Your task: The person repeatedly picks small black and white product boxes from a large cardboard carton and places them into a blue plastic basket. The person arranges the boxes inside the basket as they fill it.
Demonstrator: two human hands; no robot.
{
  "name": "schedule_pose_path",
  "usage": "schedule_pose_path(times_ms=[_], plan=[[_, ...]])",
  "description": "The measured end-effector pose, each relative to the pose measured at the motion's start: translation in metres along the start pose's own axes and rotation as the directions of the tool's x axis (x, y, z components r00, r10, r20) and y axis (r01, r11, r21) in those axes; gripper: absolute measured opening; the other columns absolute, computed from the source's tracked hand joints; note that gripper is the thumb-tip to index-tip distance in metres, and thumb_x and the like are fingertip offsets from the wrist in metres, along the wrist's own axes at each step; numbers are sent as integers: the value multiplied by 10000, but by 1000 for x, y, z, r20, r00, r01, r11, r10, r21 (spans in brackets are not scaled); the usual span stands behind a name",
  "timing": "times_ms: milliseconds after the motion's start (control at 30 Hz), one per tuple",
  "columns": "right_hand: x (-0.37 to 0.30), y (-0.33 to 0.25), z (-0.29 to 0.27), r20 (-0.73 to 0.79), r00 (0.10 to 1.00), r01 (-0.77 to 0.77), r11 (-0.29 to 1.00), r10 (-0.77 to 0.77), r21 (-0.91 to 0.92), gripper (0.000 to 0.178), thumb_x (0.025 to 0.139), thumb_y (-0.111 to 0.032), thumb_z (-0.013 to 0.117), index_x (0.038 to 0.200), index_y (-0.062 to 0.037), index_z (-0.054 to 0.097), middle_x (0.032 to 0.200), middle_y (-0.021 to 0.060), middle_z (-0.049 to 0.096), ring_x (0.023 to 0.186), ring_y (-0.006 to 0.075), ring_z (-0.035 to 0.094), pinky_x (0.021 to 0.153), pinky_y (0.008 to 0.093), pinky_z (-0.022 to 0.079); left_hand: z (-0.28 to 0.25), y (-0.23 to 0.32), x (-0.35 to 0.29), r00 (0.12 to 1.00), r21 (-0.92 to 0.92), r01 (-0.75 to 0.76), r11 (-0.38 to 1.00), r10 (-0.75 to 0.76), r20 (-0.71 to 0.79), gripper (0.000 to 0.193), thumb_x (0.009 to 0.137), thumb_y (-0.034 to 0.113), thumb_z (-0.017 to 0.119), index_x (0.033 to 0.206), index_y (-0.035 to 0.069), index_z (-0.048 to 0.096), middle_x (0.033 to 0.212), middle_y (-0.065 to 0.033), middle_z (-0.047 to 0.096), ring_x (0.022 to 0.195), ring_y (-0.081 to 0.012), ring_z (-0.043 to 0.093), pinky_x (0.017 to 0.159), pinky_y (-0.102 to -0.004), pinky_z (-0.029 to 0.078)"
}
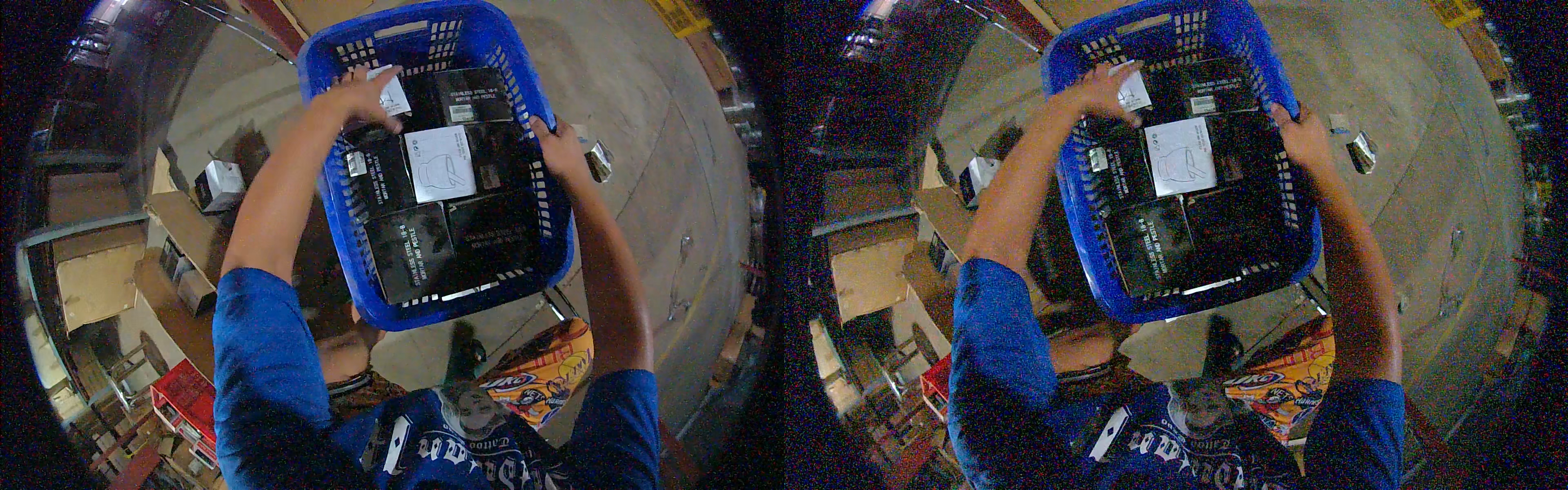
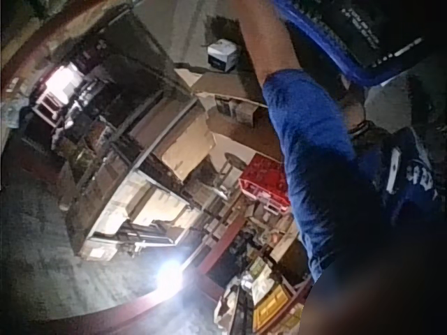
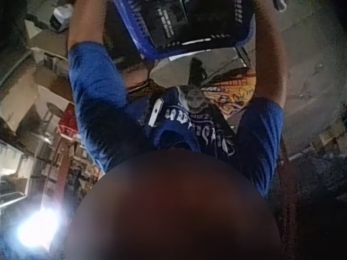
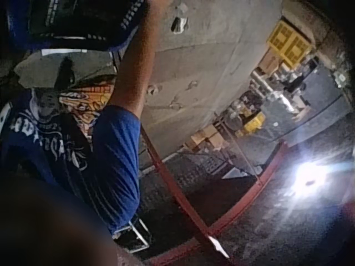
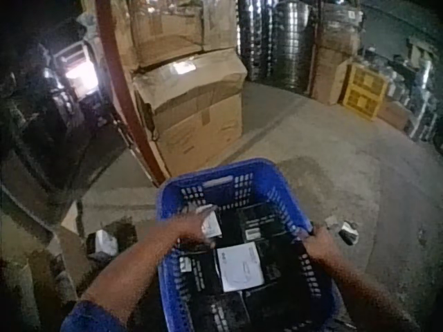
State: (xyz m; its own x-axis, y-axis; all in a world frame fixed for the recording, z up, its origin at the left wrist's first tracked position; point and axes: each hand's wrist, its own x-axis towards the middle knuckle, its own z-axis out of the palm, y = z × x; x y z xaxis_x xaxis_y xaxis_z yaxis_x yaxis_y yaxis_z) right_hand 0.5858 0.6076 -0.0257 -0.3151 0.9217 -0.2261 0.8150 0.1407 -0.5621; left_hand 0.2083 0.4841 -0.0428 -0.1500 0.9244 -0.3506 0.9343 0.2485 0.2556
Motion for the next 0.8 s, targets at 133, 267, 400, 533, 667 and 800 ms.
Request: schedule_pose_path(times_ms=[133,267,400,533,667,800], plan=[[-2,-1,-3,-36,999,10,998,-13,-61,608,977,-515,597,1226,38,649,1045,237,724,998,345,702,927,427,501,7,1,-16,991,43,4,999,2,-136,1223,560,351,967,1579,135,327,1477,-229,515,1359,-384,511,1150,-416,423],[0,1,-3,3,999,-32,999,32,-43,605,973,-514,595,1229,32,651,1057,219,728,995,330,701,923,420,503,-5,-35,21,997,-293,-53,955,65,31,1067,602,298,930,1540,154,444,1434,-189,583,1311,-346,564,1123,-386,438],[2,1,-1,26,997,-74,997,73,35,591,973,-496,593,1234,30,648,1071,208,729,1003,318,700,921,417,504,-28,-60,56,984,-297,-52,954,99,146,785,722,275,851,1454,186,581,1323,-147,675,1225,-330,625,1027,-420,498],[-3,-8,-7,69,995,-73,995,68,75,595,969,-492,596,1240,35,641,1072,207,728,993,316,700,921,417,503,-29,-39,53,998,2,43,999,-42,-42,723,807,290,773,1487,308,528,1366,-172,633,1300,-373,574,1082,-498,464],[-10,-20,-13,61,994,-93,995,95,-28,591,972,-487,590,1241,37,638,1073,211,726,984,326,698,929,421,501,0,4,36,984,54,175,983,-176,18,1121,671,583,844,1598,452,227,1675,-253,104,1505,-544,162,1153,-752,186],[-12,-25,-17,107,991,-90,995,85,41,616,972,-509,576,1248,38,636,1088,218,724,1011,343,698,946,418,499,-4,11,22,989,142,140,980,-146,32,1219,599,605,901,1598,447,220,1657,-305,124,1511,-535,157,1148,-729,244]])
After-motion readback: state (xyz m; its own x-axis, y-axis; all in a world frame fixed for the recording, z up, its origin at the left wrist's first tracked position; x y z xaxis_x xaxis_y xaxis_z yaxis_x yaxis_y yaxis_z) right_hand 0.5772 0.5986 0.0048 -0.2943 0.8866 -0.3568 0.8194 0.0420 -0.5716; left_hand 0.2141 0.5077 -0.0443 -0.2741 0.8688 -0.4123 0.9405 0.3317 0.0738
